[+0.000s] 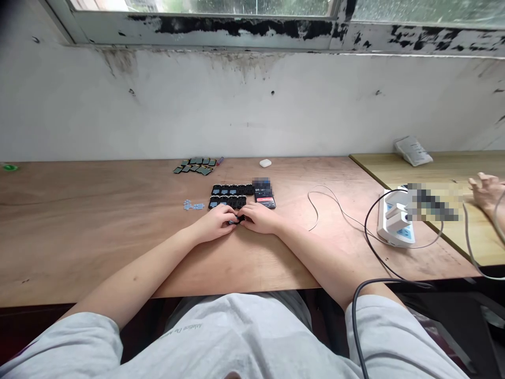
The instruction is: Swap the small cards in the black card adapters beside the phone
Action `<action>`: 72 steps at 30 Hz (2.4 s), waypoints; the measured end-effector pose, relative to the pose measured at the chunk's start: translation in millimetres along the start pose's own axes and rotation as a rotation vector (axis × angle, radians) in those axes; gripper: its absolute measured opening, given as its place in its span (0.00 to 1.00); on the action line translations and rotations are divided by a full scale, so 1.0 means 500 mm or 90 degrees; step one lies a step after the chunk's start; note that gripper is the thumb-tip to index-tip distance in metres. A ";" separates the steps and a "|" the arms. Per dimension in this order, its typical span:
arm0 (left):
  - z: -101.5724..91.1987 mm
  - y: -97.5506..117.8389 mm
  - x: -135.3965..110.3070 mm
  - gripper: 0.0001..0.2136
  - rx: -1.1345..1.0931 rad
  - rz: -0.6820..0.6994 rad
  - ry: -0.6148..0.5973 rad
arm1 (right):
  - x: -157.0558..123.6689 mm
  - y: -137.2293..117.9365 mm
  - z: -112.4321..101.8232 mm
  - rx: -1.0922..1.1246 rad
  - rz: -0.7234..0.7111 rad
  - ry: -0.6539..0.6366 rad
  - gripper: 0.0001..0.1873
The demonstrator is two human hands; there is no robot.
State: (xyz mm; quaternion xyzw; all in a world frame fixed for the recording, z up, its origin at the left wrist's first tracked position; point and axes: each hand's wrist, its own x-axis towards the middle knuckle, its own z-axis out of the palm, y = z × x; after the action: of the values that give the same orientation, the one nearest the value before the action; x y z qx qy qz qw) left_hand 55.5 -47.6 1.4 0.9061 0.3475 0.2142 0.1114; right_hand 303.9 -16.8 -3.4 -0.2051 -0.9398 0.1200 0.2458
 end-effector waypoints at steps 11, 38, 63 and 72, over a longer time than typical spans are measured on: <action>-0.009 -0.011 0.002 0.09 -0.038 0.001 0.003 | -0.001 0.003 0.002 -0.011 -0.001 0.003 0.11; -0.011 -0.018 0.001 0.22 0.060 -0.112 0.254 | -0.010 0.006 0.005 0.002 0.003 0.179 0.18; -0.048 -0.090 -0.002 0.16 0.217 -0.453 0.284 | -0.015 0.020 0.012 -0.034 0.029 0.097 0.08; -0.051 -0.111 -0.007 0.15 0.275 -0.518 0.222 | -0.017 0.021 0.011 -0.030 0.055 0.068 0.06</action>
State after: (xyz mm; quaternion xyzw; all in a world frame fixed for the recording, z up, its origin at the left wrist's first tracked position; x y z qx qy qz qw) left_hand 9.1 -7.9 3.7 0.6498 0.7231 0.2251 -0.0643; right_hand 311.2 -12.0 -14.9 -0.2573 -0.9181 0.0967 0.2855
